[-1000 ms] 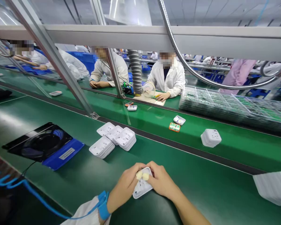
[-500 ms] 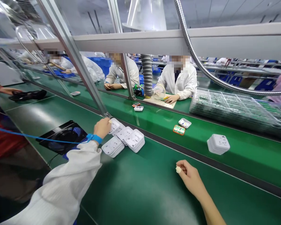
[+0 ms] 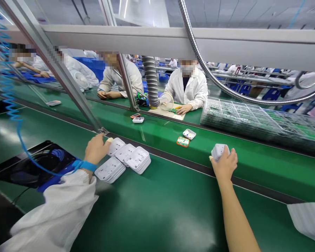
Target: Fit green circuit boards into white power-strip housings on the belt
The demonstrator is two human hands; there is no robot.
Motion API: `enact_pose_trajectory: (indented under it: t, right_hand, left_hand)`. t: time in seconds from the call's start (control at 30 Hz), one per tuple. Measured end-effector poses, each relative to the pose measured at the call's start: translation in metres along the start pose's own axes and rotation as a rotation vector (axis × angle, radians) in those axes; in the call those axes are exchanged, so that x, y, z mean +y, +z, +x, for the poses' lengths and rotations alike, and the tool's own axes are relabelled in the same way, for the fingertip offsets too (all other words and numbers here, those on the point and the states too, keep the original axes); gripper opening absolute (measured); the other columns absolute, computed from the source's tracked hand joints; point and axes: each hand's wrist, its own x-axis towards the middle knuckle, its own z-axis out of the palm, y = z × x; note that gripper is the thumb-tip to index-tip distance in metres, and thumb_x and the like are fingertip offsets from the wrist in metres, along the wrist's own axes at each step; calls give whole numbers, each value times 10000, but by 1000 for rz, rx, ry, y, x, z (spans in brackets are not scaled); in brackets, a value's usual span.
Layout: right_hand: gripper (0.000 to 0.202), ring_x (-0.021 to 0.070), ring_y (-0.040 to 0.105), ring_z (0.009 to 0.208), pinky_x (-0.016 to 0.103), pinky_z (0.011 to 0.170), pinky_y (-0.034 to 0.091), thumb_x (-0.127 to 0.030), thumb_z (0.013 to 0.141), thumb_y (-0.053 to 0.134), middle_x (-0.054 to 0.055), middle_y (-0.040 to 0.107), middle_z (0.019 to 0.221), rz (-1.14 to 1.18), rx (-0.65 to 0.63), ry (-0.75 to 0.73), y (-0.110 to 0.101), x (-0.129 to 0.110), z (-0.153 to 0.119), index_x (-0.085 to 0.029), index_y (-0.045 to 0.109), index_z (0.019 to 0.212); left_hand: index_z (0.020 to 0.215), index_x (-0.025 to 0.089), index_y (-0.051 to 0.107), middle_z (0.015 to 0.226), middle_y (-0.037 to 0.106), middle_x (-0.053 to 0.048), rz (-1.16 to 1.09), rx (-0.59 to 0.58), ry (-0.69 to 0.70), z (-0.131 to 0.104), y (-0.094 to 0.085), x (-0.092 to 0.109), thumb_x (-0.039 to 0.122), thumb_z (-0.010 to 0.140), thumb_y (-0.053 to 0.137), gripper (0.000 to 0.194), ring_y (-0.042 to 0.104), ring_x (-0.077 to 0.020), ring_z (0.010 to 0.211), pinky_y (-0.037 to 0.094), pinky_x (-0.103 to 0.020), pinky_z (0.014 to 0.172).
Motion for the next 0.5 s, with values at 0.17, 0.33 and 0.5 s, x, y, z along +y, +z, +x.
enact_pose_trajectory:
  t: [0.17, 0.33, 0.5]
  right_hand:
    - [759, 348, 385, 1092, 457, 833, 383, -415, 695, 551, 178, 246, 1341, 62, -88, 47, 25, 2, 9, -176, 257, 1353]
    - [733, 331, 376, 1143, 435, 878, 381, -407, 674, 564, 148, 273, 1333, 177, -92, 43, 2, -6, 11, -188, 308, 1325]
    - [759, 309, 355, 1202, 425, 967, 339, -423, 635, 625, 132, 327, 1330, 539, -274, -36, -53, -45, -37, -203, 329, 1298]
  left_hand:
    - [1243, 169, 405, 1159, 520, -132, -186, 276, 173, -40, -47, 8, 352, 810, 438, 471, 507, -285, 1062, 424, -431, 899]
    - [1286, 180, 364, 1220, 467, -106, -343, 355, 339, -96, -78, 41, 324, 826, 459, 492, 474, -272, 1110, 441, -403, 900]
    - [1352, 191, 235, 1347, 379, -124, -358, 137, 752, -159, -41, 96, 260, 830, 482, 582, 346, -277, 1255, 308, -431, 1031]
